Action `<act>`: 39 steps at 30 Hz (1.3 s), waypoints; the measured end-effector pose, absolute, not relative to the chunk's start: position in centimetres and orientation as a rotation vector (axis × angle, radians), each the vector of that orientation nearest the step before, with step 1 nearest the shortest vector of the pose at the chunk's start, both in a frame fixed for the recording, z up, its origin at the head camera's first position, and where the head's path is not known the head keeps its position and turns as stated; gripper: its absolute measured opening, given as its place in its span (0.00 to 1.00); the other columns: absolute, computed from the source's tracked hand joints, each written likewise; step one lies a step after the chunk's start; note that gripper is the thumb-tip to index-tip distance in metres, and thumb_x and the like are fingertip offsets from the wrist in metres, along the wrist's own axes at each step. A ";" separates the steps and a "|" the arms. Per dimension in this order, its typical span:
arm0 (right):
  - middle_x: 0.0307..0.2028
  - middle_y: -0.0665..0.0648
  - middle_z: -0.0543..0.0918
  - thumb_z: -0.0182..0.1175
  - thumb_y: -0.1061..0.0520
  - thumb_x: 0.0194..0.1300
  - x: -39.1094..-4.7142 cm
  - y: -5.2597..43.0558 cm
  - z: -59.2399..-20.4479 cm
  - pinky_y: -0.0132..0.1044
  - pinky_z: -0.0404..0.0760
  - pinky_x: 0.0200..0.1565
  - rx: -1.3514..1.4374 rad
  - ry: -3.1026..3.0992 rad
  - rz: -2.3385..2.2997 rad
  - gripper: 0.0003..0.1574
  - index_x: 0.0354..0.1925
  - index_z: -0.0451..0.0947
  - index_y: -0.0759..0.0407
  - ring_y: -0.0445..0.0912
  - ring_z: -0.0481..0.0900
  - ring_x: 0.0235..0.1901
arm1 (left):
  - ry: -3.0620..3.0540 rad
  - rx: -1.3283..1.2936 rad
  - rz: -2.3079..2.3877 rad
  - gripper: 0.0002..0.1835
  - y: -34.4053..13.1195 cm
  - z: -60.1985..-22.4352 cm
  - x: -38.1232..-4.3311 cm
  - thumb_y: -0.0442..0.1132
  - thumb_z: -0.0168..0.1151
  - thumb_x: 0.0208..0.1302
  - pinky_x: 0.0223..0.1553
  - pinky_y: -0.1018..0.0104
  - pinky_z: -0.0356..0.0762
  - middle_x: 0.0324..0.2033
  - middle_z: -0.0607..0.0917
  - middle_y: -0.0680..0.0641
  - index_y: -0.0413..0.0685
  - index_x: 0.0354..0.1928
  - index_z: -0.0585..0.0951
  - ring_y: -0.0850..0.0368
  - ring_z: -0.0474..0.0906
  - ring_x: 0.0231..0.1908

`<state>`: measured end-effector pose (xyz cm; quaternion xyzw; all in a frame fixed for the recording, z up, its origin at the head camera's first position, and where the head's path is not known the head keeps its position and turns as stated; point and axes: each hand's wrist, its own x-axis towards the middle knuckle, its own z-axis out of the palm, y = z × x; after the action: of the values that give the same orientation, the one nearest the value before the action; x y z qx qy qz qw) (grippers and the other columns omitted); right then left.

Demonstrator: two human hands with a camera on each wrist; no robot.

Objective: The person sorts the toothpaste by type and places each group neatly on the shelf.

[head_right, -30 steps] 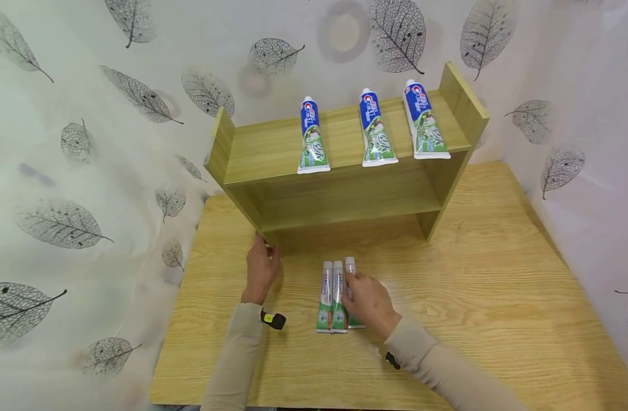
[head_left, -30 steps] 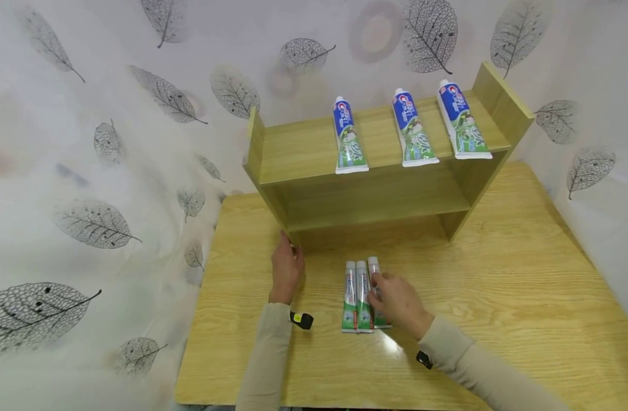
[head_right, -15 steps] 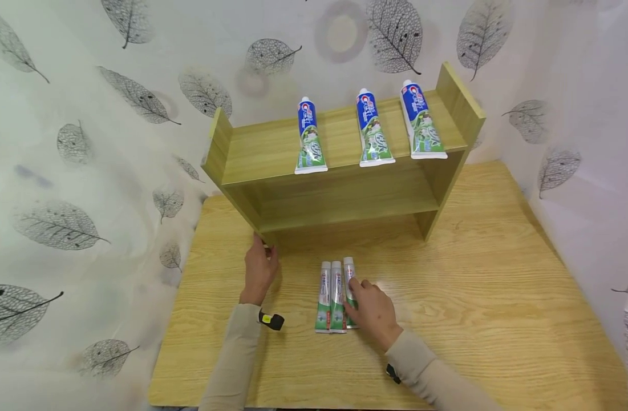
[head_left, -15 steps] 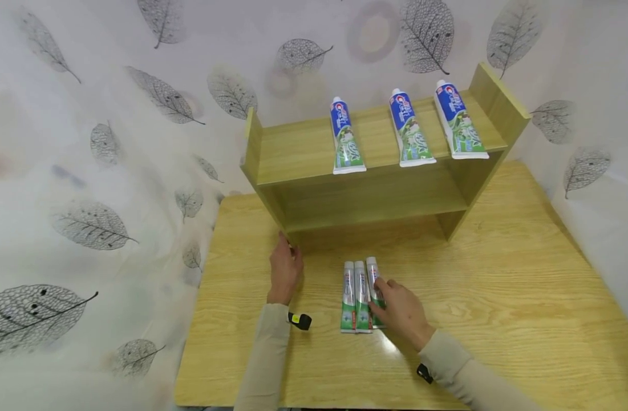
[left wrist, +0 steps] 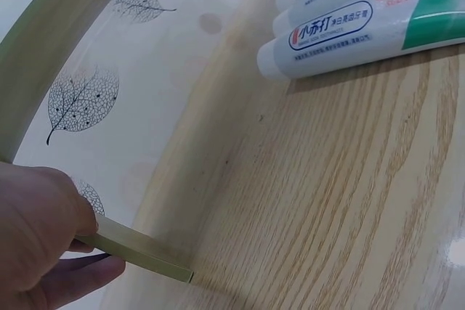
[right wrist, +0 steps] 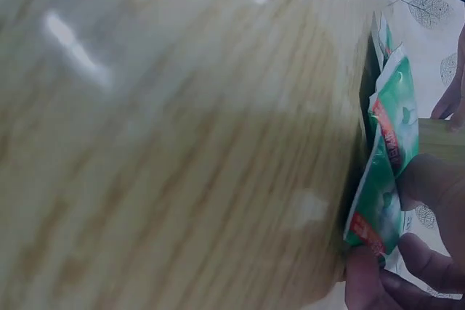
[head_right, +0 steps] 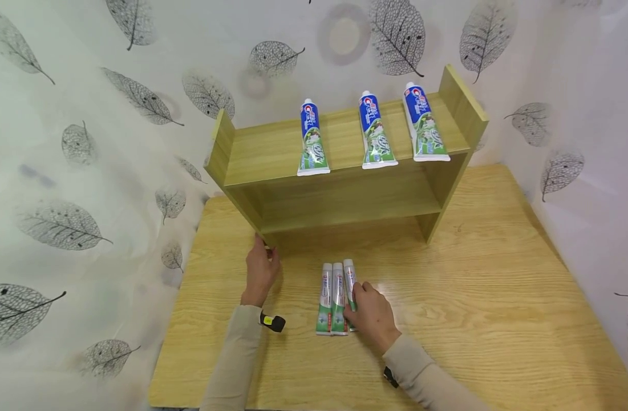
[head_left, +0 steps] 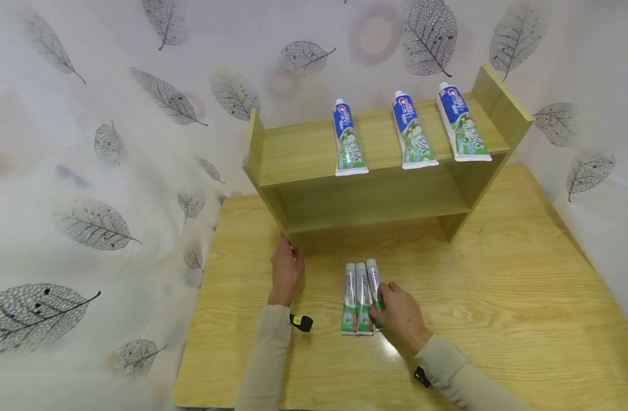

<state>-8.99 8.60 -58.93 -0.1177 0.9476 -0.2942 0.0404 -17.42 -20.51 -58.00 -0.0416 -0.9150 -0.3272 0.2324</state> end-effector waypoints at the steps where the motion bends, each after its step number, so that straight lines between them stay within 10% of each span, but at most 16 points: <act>1: 0.29 0.53 0.75 0.78 0.59 0.60 -9.0 8.6 -58.9 0.29 0.67 0.22 -0.354 2.898 -0.905 0.19 0.33 0.73 0.58 0.40 0.69 0.23 | -2.509 -0.110 -0.892 0.24 -20.4 -58.3 -17.5 0.25 0.61 0.72 0.30 0.41 0.87 0.39 0.88 0.29 0.21 0.66 0.71 0.36 0.90 0.33; 7: 0.27 0.51 0.74 0.79 0.58 0.57 -8.8 8.7 -59.0 0.31 0.66 0.23 -0.317 2.908 -0.910 0.21 0.31 0.73 0.56 0.41 0.68 0.23 | -2.492 -0.100 -0.906 0.19 -21.8 -62.9 -19.1 0.32 0.60 0.75 0.28 0.45 0.86 0.38 0.88 0.35 0.33 0.64 0.74 0.44 0.90 0.31; 19: 0.26 0.50 0.77 0.74 0.60 0.54 -8.6 9.9 -58.6 0.33 0.67 0.25 -0.235 2.868 -0.985 0.15 0.31 0.75 0.54 0.41 0.70 0.24 | -2.517 -0.107 -0.876 0.27 -20.6 -59.5 -17.2 0.30 0.60 0.75 0.30 0.42 0.86 0.37 0.88 0.30 0.19 0.69 0.69 0.39 0.89 0.32; 29: 0.27 0.52 0.82 0.79 0.61 0.56 -8.3 11.7 -56.2 0.30 0.68 0.21 -0.342 3.024 -0.996 0.17 0.31 0.77 0.55 0.37 0.69 0.21 | -2.523 -0.124 -0.809 0.26 -24.3 -69.0 -21.3 0.39 0.59 0.79 0.29 0.56 0.87 0.39 0.89 0.41 0.36 0.72 0.71 0.50 0.90 0.32; 39: 0.31 0.55 0.88 0.74 0.65 0.58 -8.0 12.8 -52.8 0.27 0.71 0.19 -0.376 3.041 -1.069 0.14 0.42 0.82 0.58 0.35 0.75 0.21 | -2.495 -0.151 -0.857 0.21 -22.1 -62.2 -18.9 0.34 0.59 0.79 0.29 0.49 0.87 0.39 0.88 0.35 0.31 0.66 0.72 0.44 0.90 0.32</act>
<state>-8.02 12.82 -52.75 -0.1158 0.9358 -0.3290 -0.0518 -18.93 -22.14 -62.22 -0.0555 -0.9149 -0.3143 0.2471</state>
